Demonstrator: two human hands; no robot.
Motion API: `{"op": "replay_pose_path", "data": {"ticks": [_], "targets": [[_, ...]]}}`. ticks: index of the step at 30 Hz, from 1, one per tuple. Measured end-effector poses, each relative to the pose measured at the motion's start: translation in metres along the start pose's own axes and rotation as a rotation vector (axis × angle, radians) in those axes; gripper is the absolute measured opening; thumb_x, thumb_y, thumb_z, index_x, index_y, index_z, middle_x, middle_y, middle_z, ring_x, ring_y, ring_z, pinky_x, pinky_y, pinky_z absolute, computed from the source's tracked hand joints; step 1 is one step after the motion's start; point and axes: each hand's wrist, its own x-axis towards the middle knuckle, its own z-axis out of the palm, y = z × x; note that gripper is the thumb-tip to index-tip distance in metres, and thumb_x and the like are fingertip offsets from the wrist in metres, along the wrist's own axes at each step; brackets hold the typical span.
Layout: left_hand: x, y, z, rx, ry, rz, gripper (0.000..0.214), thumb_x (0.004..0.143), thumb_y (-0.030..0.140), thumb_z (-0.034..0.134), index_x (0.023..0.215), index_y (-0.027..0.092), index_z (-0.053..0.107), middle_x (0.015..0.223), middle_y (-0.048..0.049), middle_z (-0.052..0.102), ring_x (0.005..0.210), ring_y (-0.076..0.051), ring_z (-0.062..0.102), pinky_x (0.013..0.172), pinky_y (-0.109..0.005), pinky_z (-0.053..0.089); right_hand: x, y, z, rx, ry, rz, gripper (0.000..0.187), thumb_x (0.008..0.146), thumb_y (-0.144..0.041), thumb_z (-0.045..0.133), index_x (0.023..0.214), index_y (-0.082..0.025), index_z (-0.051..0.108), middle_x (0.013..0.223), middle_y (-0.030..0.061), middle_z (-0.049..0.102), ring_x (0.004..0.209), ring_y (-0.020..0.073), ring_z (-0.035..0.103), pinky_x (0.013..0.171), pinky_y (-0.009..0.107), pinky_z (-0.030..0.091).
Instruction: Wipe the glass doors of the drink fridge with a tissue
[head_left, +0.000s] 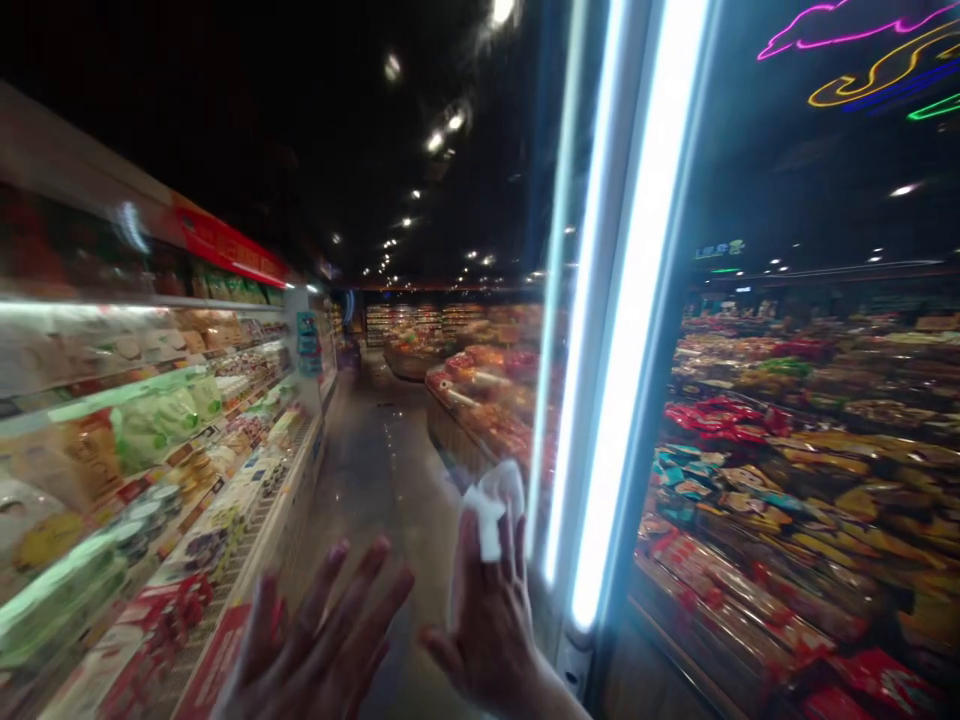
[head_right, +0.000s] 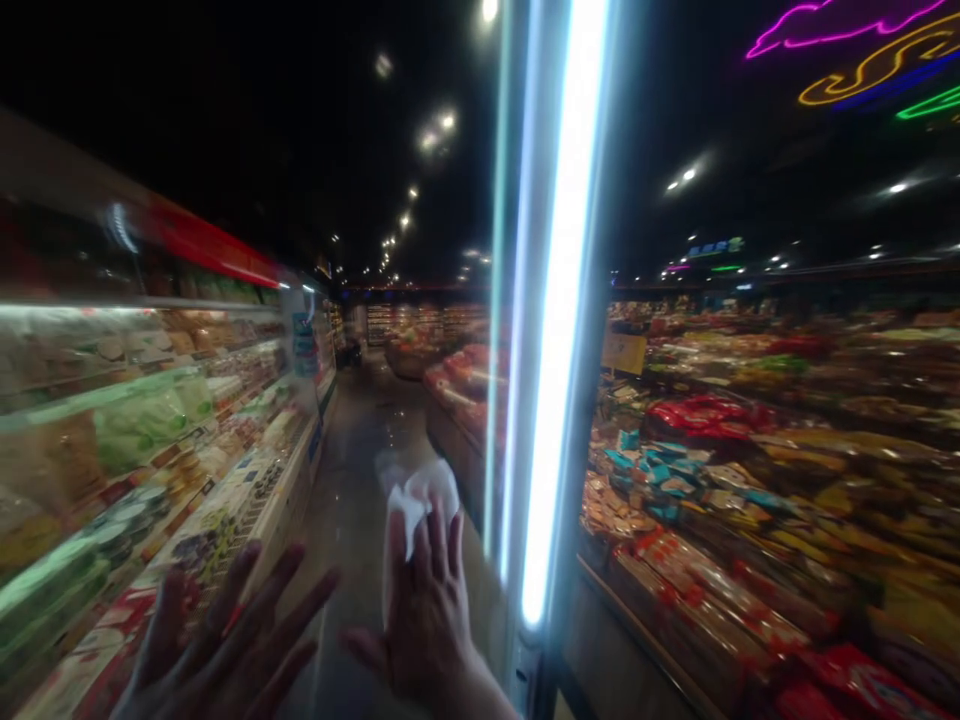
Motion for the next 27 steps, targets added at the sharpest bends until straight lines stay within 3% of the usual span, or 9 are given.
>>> {"op": "replay_pose_path", "data": {"ticks": [4,6,8,10,13,16,20,22,27], "targets": [[0.002,-0.03,-0.022,-0.044,0.067,-0.046,0.063,0.093,0.052,0.058,0.152,0.035,0.045,0.157,-0.0011,0.051,0.161,-0.024,0.01,0.132,-0.056,-0.001,0.001,-0.023,0.01,0.05,0.142,-0.276,0.078,0.091,-0.081,0.04,0.128,-0.019,0.067,0.163,0.0109,0.043,0.16,0.0292,0.02,0.134,0.045,0.008],[-0.002,-0.041,-0.028,-0.032,0.089,-0.081,0.059,0.095,0.05,0.056,0.152,0.036,0.045,0.16,0.0008,0.047,0.161,-0.022,0.012,0.133,-0.054,0.0,0.027,-0.02,0.001,0.039,0.086,-0.252,0.082,0.092,-0.081,0.036,0.133,-0.015,0.064,0.16,0.0149,0.046,0.159,0.0315,0.022,0.132,0.051,0.015],[-0.005,-0.053,-0.035,-0.012,0.116,-0.135,0.058,0.097,0.049,0.053,0.153,0.038,0.042,0.167,0.0029,0.035,0.161,-0.021,0.012,0.133,-0.052,0.0,0.06,-0.019,-0.012,0.016,0.027,-0.123,0.088,0.095,-0.077,0.032,0.146,-0.007,0.052,0.158,0.0218,0.045,0.158,0.0363,0.024,0.127,0.061,0.025],[-0.01,-0.067,-0.044,-0.013,0.139,-0.187,0.061,0.098,0.051,0.052,0.156,0.04,0.036,0.172,0.0049,0.02,0.161,-0.021,0.01,0.133,-0.05,-0.001,0.081,-0.027,-0.019,0.006,0.023,-0.067,0.094,0.096,-0.076,0.032,0.153,-0.002,0.042,0.159,0.0247,0.043,0.158,0.0389,0.022,0.124,0.066,0.026],[-0.023,-0.089,-0.061,-0.019,0.151,-0.257,0.068,0.097,0.052,0.053,0.159,0.042,0.028,0.174,0.0081,0.01,0.161,-0.021,0.007,0.133,-0.048,-0.003,0.085,-0.055,-0.013,0.042,0.04,-0.367,0.097,0.092,-0.085,0.029,0.146,-0.008,0.053,0.162,0.0151,0.042,0.16,0.032,0.018,0.132,0.053,0.013],[-0.039,-0.113,-0.079,0.011,0.129,-0.307,0.068,0.097,0.053,0.053,0.159,0.042,0.026,0.173,0.0073,0.014,0.161,-0.023,0.009,0.133,-0.049,-0.002,0.097,-0.078,-0.009,0.082,0.028,-0.642,0.088,0.091,-0.085,0.032,0.135,-0.016,0.065,0.163,0.0063,0.044,0.16,0.0234,0.018,0.134,0.04,0.009],[-0.053,-0.147,-0.104,0.062,0.085,-0.352,0.07,0.096,0.053,0.054,0.159,0.042,0.027,0.172,0.004,0.018,0.161,-0.026,0.01,0.132,-0.054,-0.002,0.163,-0.096,-0.021,0.093,0.053,-0.504,0.096,0.092,-0.08,0.041,0.151,-0.004,0.046,0.165,0.0207,0.036,0.161,0.0336,0.014,0.131,0.059,0.016],[-0.06,-0.163,-0.114,0.079,0.083,-0.379,0.071,0.096,0.053,0.055,0.159,0.042,0.025,0.173,0.0041,0.017,0.161,-0.027,0.009,0.133,-0.054,-0.002,0.184,-0.112,-0.023,0.118,0.048,-0.493,0.1,0.093,-0.08,0.04,0.157,-0.003,0.036,0.167,0.0214,0.031,0.16,0.0357,0.012,0.129,0.063,0.018],[-0.081,-0.197,-0.13,0.134,0.088,-0.384,0.074,0.096,0.046,0.058,0.161,0.039,0.023,0.174,0.0038,0.012,0.161,-0.027,0.007,0.133,-0.051,-0.001,0.198,-0.162,-0.016,0.133,-0.034,-0.837,0.097,0.089,-0.086,0.037,0.146,-0.01,0.055,0.164,0.0087,0.041,0.16,0.0232,0.017,0.13,0.04,0.028]]}}
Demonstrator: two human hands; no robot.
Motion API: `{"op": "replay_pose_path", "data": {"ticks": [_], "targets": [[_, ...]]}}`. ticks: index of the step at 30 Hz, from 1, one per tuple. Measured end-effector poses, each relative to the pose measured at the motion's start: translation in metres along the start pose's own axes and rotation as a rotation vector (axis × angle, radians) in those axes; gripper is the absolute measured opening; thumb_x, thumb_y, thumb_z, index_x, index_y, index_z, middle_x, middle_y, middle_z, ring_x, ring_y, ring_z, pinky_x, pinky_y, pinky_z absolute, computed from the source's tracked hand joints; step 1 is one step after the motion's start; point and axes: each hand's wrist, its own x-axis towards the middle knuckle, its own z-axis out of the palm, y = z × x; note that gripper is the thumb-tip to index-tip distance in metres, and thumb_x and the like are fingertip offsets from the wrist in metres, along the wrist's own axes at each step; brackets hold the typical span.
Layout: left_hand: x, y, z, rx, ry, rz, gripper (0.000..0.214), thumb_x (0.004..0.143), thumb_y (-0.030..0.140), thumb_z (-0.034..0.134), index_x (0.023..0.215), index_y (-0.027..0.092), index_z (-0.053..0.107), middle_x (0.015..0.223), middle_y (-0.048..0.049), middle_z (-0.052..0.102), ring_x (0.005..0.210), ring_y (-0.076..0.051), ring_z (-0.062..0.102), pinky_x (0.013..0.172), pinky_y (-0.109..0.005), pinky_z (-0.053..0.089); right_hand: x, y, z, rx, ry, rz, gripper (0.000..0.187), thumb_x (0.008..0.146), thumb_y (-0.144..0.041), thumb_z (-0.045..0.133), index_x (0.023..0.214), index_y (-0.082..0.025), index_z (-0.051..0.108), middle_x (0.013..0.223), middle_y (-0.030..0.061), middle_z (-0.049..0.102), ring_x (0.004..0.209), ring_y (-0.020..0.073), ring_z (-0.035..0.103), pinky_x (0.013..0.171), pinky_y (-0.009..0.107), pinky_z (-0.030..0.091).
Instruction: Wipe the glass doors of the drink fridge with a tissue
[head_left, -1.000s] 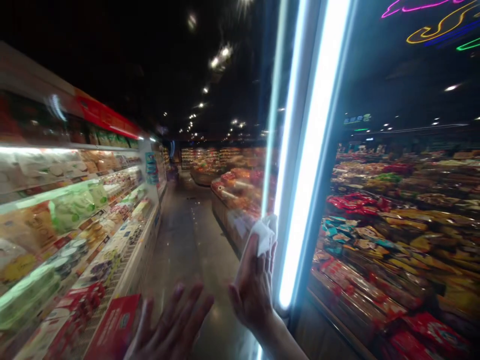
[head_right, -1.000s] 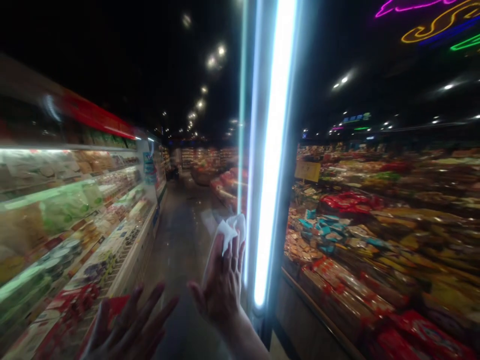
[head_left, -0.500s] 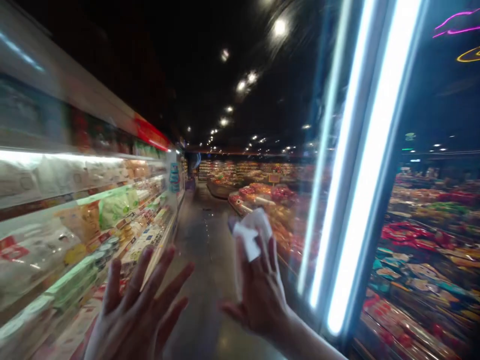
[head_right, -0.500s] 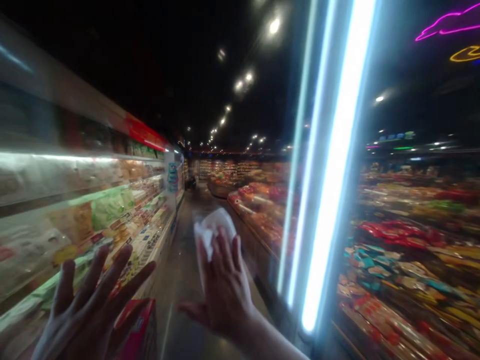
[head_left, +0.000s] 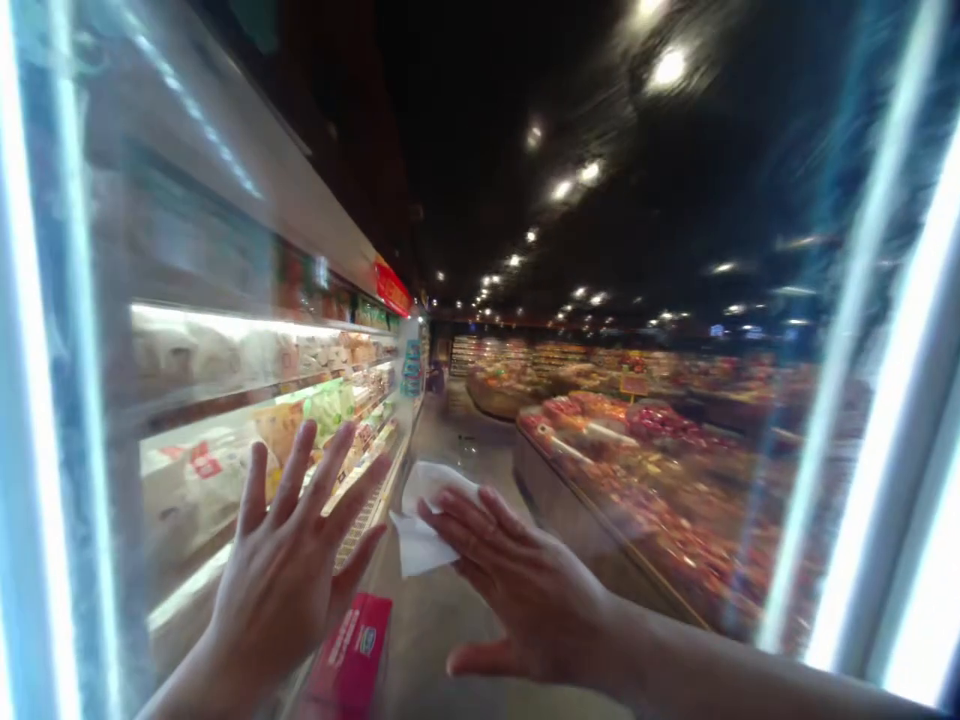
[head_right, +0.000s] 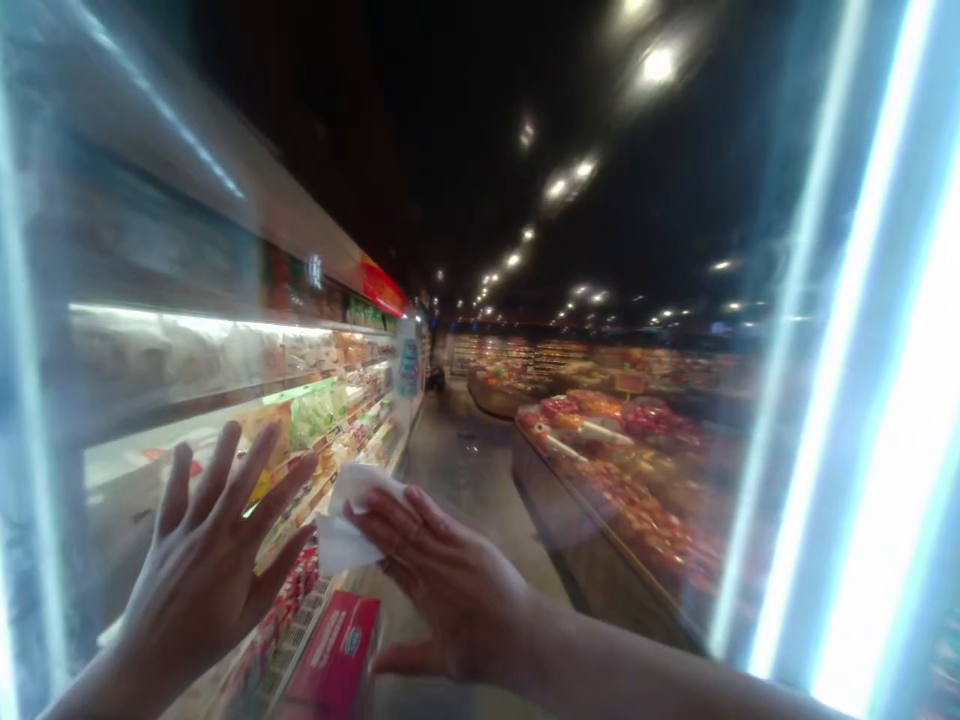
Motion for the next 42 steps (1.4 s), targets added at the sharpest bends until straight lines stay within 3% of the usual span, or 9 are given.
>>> {"op": "replay_pose_path", "data": {"ticks": [7,12,18,24,27,29,34,39,42], "targets": [[0.005,-0.062,-0.017,0.069,0.018,-0.079,0.077,0.097,0.031,0.056,0.162,0.038,0.016,0.174,-0.0044,0.008,0.16,-0.035,0.006,0.129,-0.068,0.013,0.102,0.036,-0.018,-0.063,0.052,0.154,0.105,0.094,-0.079,0.038,0.157,0.004,0.027,0.17,0.0251,0.015,0.161,0.0361,0.002,0.131,0.063,0.011],[-0.002,-0.094,-0.028,0.077,0.024,-0.076,0.076,0.096,0.033,0.057,0.162,0.035,0.019,0.174,-0.006,0.009,0.16,-0.037,0.006,0.128,-0.067,0.018,0.138,0.005,0.0,0.013,-0.001,-0.128,0.11,0.089,-0.085,0.042,0.155,0.003,0.035,0.168,0.0197,0.028,0.161,0.0305,0.013,0.134,0.047,0.02],[-0.005,-0.118,-0.038,0.1,0.035,-0.046,0.071,0.097,0.035,0.056,0.16,0.032,0.024,0.174,-0.0059,0.012,0.16,-0.034,0.008,0.129,-0.064,0.022,0.215,0.036,-0.015,0.008,0.095,0.051,0.104,0.097,-0.079,0.031,0.155,0.007,0.03,0.17,0.0251,0.015,0.16,0.0353,0.006,0.132,0.057,0.005],[-0.012,-0.137,-0.042,0.13,0.06,-0.017,0.07,0.097,0.035,0.058,0.159,0.028,0.028,0.173,-0.0082,0.015,0.16,-0.035,0.01,0.128,-0.064,0.025,0.257,0.046,-0.02,-0.058,0.024,-0.131,0.104,0.096,-0.079,0.03,0.158,0.004,0.024,0.17,0.0222,0.019,0.16,0.0327,0.013,0.132,0.051,0.012],[-0.002,-0.145,-0.043,0.136,0.088,-0.028,0.07,0.096,0.036,0.058,0.159,0.027,0.028,0.173,-0.0088,0.017,0.16,-0.034,0.01,0.128,-0.064,0.025,0.286,0.059,-0.028,-0.164,0.073,-0.002,0.096,0.1,-0.074,0.016,0.159,0.001,0.024,0.17,0.0236,0.019,0.159,0.0374,0.012,0.127,0.06,0.01],[0.005,-0.147,-0.043,0.143,0.12,-0.038,0.07,0.097,0.035,0.057,0.16,0.027,0.028,0.172,-0.0088,0.018,0.16,-0.034,0.01,0.128,-0.064,0.025,0.299,0.059,-0.032,-0.18,0.086,0.046,0.094,0.098,-0.077,0.024,0.161,-0.006,0.025,0.171,0.0209,0.018,0.159,0.0393,0.009,0.126,0.063,0.009],[0.014,-0.142,-0.041,0.163,0.175,-0.042,0.068,0.097,0.034,0.056,0.159,0.027,0.029,0.172,-0.0102,0.019,0.159,-0.036,0.014,0.127,-0.066,0.023,0.292,0.064,-0.035,-0.144,-0.009,-0.139,0.099,0.095,-0.08,0.037,0.158,-0.005,0.033,0.172,0.0156,0.018,0.16,0.0308,0.01,0.132,0.048,0.008],[0.036,-0.125,-0.035,0.147,0.185,-0.077,0.068,0.098,0.033,0.052,0.161,0.029,0.025,0.172,-0.0102,0.018,0.159,-0.037,0.015,0.127,-0.068,0.023,0.26,0.117,-0.061,-0.207,0.119,0.176,0.098,0.101,-0.074,0.015,0.159,0.005,0.018,0.17,0.0251,0.014,0.159,0.036,0.009,0.128,0.056,0.01],[0.059,-0.102,-0.03,0.138,0.212,-0.034,0.068,0.099,0.034,0.05,0.161,0.03,0.025,0.172,-0.0086,0.019,0.159,-0.036,0.013,0.127,-0.069,0.021,0.221,0.121,-0.067,-0.194,0.075,0.107,0.103,0.098,-0.078,0.029,0.159,0.004,0.022,0.17,0.025,0.013,0.16,0.0363,0.008,0.13,0.054,0.009]]}}
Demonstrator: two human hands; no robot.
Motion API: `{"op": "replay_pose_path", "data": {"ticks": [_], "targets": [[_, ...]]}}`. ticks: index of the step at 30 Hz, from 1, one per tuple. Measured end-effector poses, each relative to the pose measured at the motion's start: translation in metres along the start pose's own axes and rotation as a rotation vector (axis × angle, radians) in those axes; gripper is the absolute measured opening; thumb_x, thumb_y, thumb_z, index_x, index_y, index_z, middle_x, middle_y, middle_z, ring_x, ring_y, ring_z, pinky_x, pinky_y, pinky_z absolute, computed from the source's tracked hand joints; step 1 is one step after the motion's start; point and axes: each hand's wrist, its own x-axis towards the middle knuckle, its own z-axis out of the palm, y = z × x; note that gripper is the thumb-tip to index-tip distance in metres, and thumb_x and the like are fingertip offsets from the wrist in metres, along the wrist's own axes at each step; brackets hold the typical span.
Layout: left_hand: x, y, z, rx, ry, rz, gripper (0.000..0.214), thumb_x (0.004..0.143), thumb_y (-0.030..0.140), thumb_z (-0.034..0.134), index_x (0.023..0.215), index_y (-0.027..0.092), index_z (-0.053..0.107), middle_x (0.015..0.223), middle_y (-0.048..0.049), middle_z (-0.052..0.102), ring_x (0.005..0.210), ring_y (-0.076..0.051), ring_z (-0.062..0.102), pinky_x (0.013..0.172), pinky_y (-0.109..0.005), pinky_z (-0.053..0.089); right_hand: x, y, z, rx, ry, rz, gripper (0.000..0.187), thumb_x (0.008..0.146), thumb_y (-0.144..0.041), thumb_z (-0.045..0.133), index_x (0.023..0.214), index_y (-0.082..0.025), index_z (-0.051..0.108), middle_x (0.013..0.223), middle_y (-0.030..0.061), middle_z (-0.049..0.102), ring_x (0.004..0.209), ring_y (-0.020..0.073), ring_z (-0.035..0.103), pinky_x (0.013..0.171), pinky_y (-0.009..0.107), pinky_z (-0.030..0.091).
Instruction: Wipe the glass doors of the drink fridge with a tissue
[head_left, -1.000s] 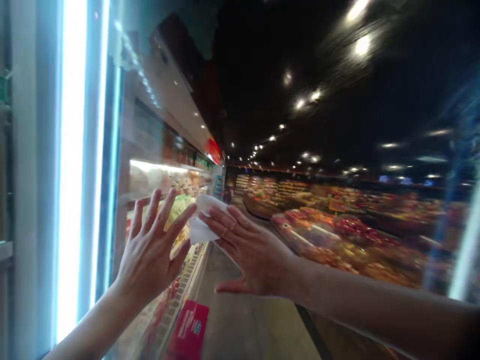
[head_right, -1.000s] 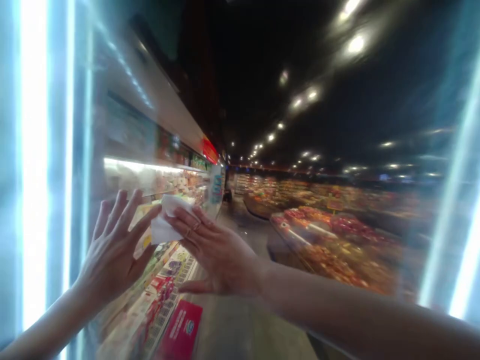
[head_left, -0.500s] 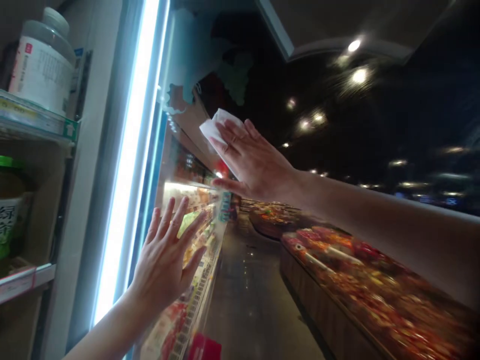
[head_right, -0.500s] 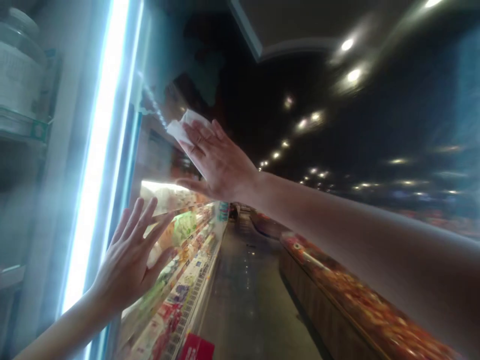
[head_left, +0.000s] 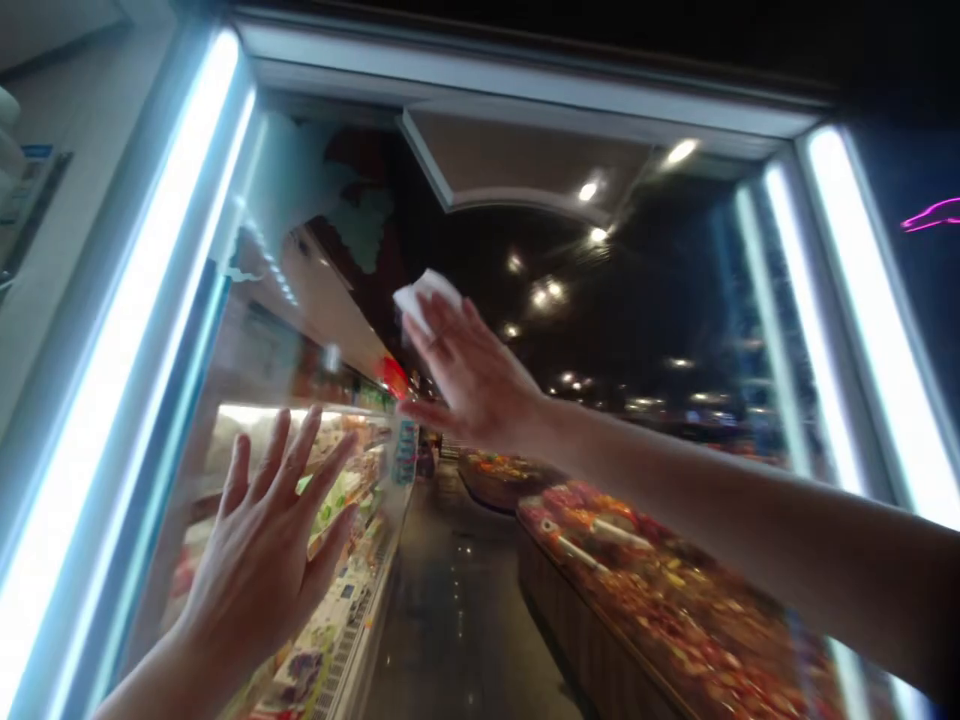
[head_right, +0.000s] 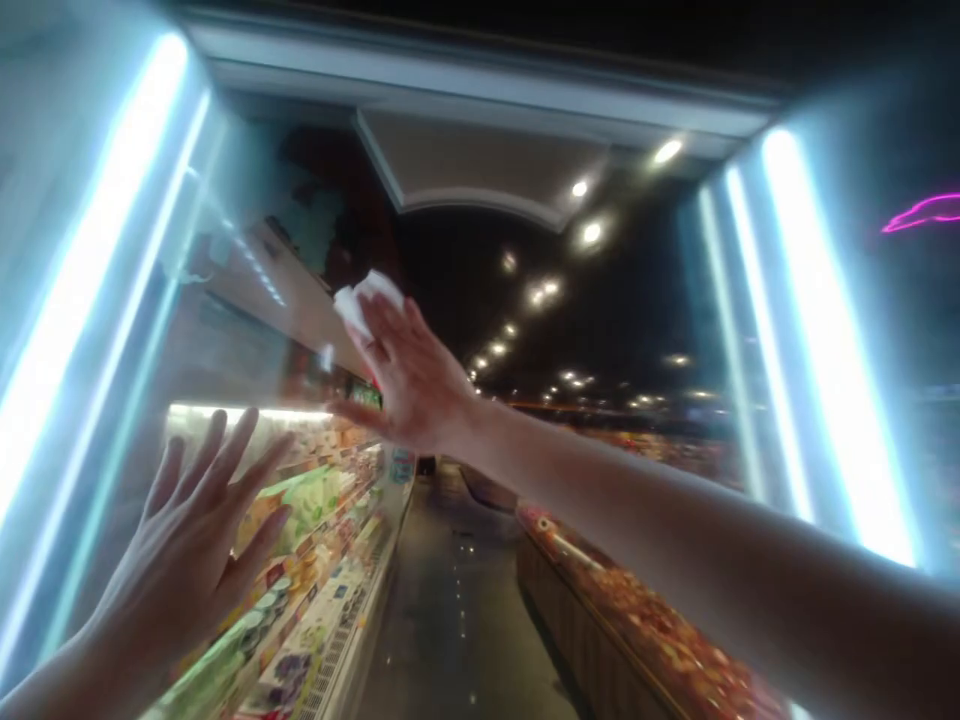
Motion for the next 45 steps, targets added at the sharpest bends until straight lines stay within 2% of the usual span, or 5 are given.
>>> {"op": "replay_pose_path", "data": {"ticks": [15,23,33,38,45], "targets": [[0.083,0.192,0.039,-0.029,0.098,0.182,0.064,0.097,0.038,0.052,0.157,0.03,0.034,0.172,-0.0066,0.02,0.16,-0.037,0.015,0.125,-0.067,0.03,-0.206,0.115,-0.033,0.081,-0.032,-0.035,0.112,0.09,-0.086,0.035,0.164,-0.006,0.011,0.171,0.0217,0.014,0.161,0.0329,0.004,0.132,0.057,0.008],[0.107,0.264,0.054,-0.066,0.123,0.184,0.06,0.097,0.035,0.053,0.155,0.028,0.04,0.168,-0.011,0.032,0.159,-0.039,0.016,0.124,-0.07,0.03,-0.271,0.18,-0.053,0.05,0.072,0.271,0.104,0.094,-0.083,0.021,0.163,-0.016,-0.017,0.174,0.0138,0.005,0.161,0.0343,0.001,0.13,0.066,0.006],[0.112,0.272,0.052,-0.035,0.089,0.175,0.061,0.098,0.036,0.052,0.157,0.031,0.035,0.169,-0.0089,0.028,0.159,-0.037,0.017,0.126,-0.067,0.025,-0.28,0.179,-0.049,0.018,0.062,0.204,0.104,0.094,-0.083,0.021,0.165,-0.013,-0.01,0.173,0.0161,0.006,0.161,0.0367,0.002,0.13,0.066,0.009],[0.105,0.263,0.049,-0.022,0.067,0.173,0.06,0.098,0.036,0.052,0.156,0.028,0.036,0.169,-0.0097,0.029,0.159,-0.037,0.017,0.126,-0.068,0.025,-0.287,0.134,-0.041,0.171,-0.101,-0.147,0.112,0.089,-0.087,0.033,0.166,-0.012,0.003,0.173,0.0154,0.01,0.162,0.0315,0.003,0.132,0.057,0.013],[0.074,0.225,0.037,-0.013,0.03,0.113,0.063,0.099,0.038,0.048,0.159,0.032,0.03,0.172,-0.0054,0.021,0.16,-0.035,0.012,0.128,-0.067,0.02,-0.275,0.106,-0.036,0.15,-0.039,0.029,0.108,0.09,-0.083,0.042,0.166,-0.012,0.012,0.174,0.0152,0.005,0.161,0.0326,-0.003,0.132,0.058,0.004]]}}
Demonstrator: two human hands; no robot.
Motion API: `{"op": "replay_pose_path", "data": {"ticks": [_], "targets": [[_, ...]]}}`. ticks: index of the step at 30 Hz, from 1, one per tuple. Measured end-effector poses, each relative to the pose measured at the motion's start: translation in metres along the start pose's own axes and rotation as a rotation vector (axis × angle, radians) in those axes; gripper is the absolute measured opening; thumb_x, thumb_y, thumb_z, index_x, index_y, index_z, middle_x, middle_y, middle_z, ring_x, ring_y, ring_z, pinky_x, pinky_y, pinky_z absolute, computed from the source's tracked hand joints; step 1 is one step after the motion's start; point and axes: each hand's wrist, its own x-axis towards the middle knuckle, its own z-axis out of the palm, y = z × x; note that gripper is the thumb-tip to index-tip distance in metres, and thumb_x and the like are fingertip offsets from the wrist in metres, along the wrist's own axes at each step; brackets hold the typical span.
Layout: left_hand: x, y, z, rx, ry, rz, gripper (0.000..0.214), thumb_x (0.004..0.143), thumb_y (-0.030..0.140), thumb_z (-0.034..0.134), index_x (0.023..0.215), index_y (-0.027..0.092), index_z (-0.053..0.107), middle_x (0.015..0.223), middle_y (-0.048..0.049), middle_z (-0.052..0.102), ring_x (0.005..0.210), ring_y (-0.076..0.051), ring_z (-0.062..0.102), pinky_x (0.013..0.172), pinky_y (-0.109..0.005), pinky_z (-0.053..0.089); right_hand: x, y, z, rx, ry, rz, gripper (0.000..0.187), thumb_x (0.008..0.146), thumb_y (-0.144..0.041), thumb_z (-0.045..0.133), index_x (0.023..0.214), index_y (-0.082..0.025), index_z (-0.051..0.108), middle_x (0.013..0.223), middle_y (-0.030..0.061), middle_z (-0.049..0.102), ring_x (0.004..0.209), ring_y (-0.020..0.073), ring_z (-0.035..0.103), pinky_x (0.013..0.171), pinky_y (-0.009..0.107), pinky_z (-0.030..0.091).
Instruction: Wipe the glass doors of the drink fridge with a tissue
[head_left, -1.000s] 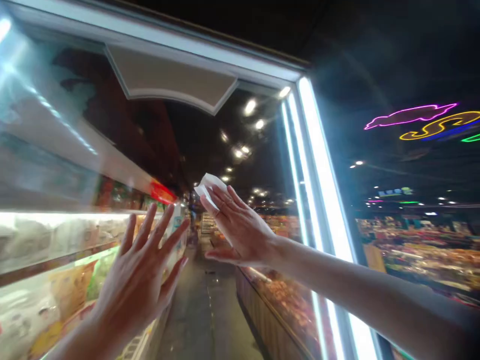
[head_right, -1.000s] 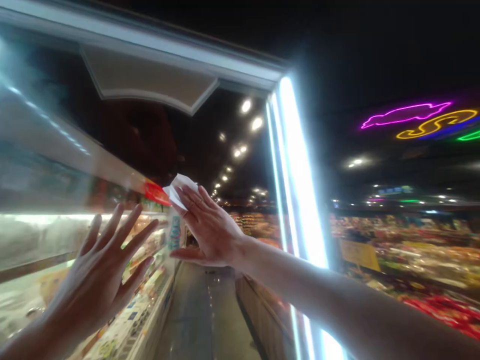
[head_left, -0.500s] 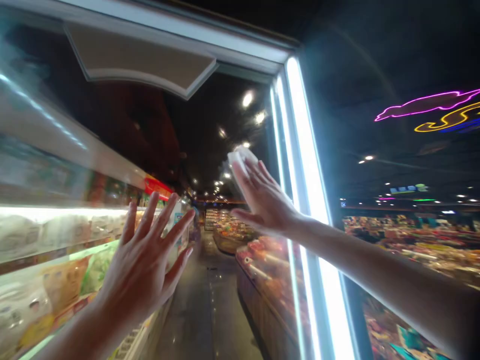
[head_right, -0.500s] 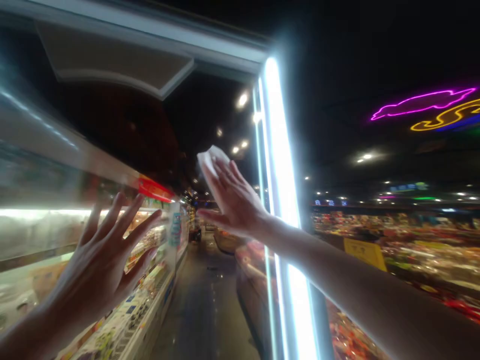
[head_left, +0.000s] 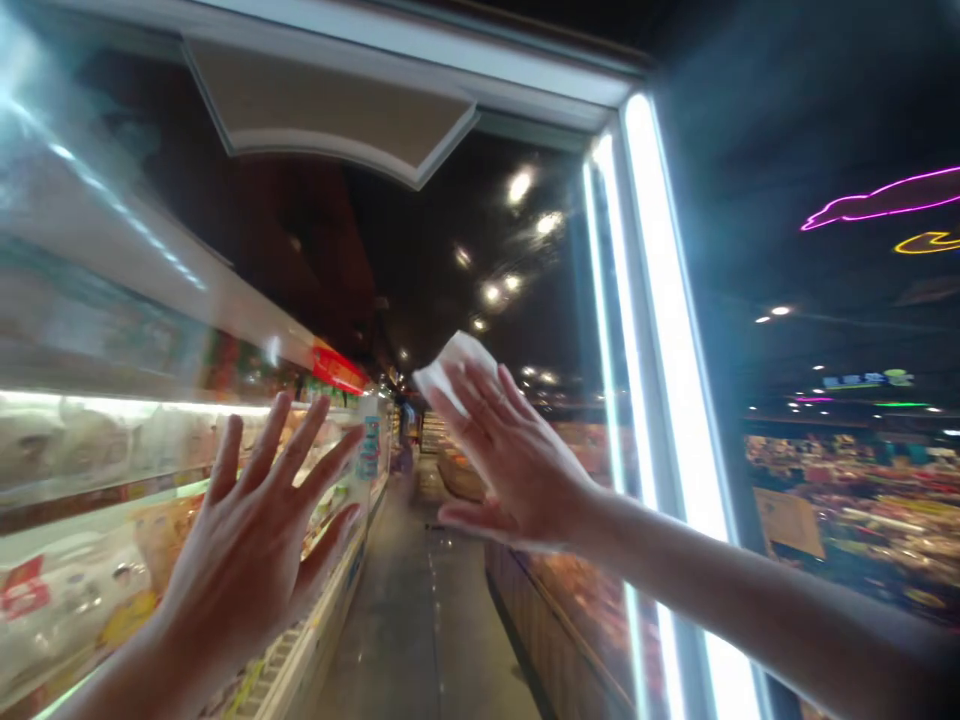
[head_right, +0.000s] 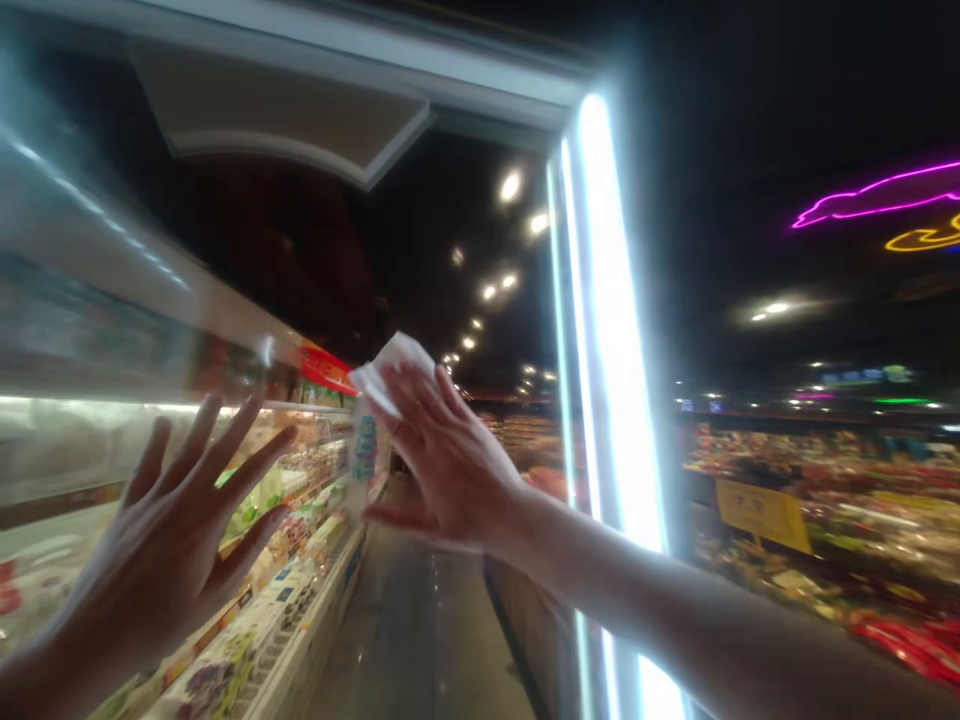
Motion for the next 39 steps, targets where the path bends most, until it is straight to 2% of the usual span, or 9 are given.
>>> {"op": "replay_pose_path", "data": {"ticks": [3,6,10,15,21,27,32,37,39], "targets": [[-0.021,-0.022,-0.006,0.015,-0.014,-0.031,0.067,0.098,0.037,0.049,0.16,0.033,0.026,0.173,-0.0059,0.017,0.16,-0.037,0.012,0.126,-0.069,0.021,0.002,-0.035,0.015,0.085,-0.108,-0.192,0.101,0.087,-0.084,0.049,0.161,-0.017,0.033,0.174,0.0122,0.01,0.162,0.0297,0.002,0.133,0.052,0.006],[-0.044,-0.045,-0.013,0.015,-0.016,-0.049,0.069,0.097,0.035,0.051,0.161,0.033,0.024,0.173,-0.0056,0.018,0.16,-0.037,0.013,0.127,-0.068,0.021,0.016,-0.052,0.024,0.084,-0.095,-0.171,0.088,0.089,-0.081,0.05,0.147,-0.016,0.054,0.173,0.0137,0.015,0.162,0.0306,0.005,0.133,0.052,0.007],[-0.077,-0.076,-0.022,0.033,-0.031,-0.062,0.07,0.097,0.033,0.051,0.161,0.033,0.024,0.173,-0.0053,0.018,0.16,-0.036,0.013,0.129,-0.064,0.018,0.038,-0.073,0.033,0.011,-0.006,-0.067,0.098,0.09,-0.082,0.046,0.153,-0.007,0.044,0.172,0.0198,0.015,0.162,0.0327,0.0,0.132,0.056,0.001],[-0.112,-0.119,-0.034,0.041,-0.044,-0.051,0.072,0.095,0.032,0.052,0.161,0.031,0.024,0.173,-0.0067,0.02,0.159,-0.035,0.016,0.131,-0.06,0.016,0.067,-0.122,0.053,0.074,-0.121,-0.35,0.094,0.089,-0.083,0.046,0.15,-0.012,0.051,0.172,0.0105,0.022,0.162,0.0252,0.005,0.134,0.042,0.007],[-0.143,-0.173,-0.047,0.083,-0.11,-0.101,0.071,0.096,0.033,0.053,0.161,0.032,0.025,0.173,-0.0058,0.018,0.159,-0.036,0.014,0.13,-0.062,0.018,0.149,-0.141,0.065,0.049,-0.011,-0.11,0.1,0.089,-0.083,0.045,0.157,-0.01,0.039,0.172,0.0163,0.017,0.162,0.0333,0.004,0.132,0.058,0.01],[-0.18,-0.215,-0.056,0.062,-0.151,-0.125,0.072,0.096,0.032,0.055,0.161,0.032,0.024,0.172,-0.0061,0.02,0.16,-0.035,0.014,0.129,-0.064,0.02,0.201,-0.19,0.09,0.073,-0.084,-0.368,0.102,0.09,-0.084,0.04,0.158,-0.007,0.036,0.173,0.0104,0.018,0.162,0.0248,0.005,0.135,0.044,0.008],[-0.207,-0.236,-0.063,0.056,-0.166,-0.096,0.07,0.093,0.03,0.059,0.159,0.025,0.033,0.173,-0.0086,0.019,0.16,-0.035,0.011,0.131,-0.059,0.013,0.265,-0.203,0.092,-0.001,-0.01,-0.132,0.105,0.089,-0.087,0.036,0.161,-0.01,0.028,0.173,0.0119,0.013,0.162,0.0296,0.003,0.134,0.052,0.004],[-0.249,-0.241,-0.056,-0.017,-0.107,-0.084,0.074,0.089,0.034,0.062,0.158,0.027,0.036,0.171,-0.0052,0.025,0.16,-0.031,0.016,0.134,-0.047,0.009,0.303,-0.233,0.102,-0.03,-0.13,-0.444,0.104,0.09,-0.087,0.031,0.158,-0.008,0.035,0.172,0.0093,0.019,0.161,0.0258,0.011,0.135,0.045,0.006],[-0.268,-0.241,-0.049,-0.013,-0.064,-0.085,0.075,0.089,0.034,0.061,0.159,0.032,0.034,0.17,-0.0012,0.029,0.159,-0.029,0.018,0.134,-0.046,0.009,0.323,-0.234,0.103,-0.053,-0.123,-0.404,0.101,0.092,-0.085,0.03,0.158,-0.009,0.033,0.173,0.0087,0.016,0.161,0.0266,0.009,0.135,0.047,0.005]]}}
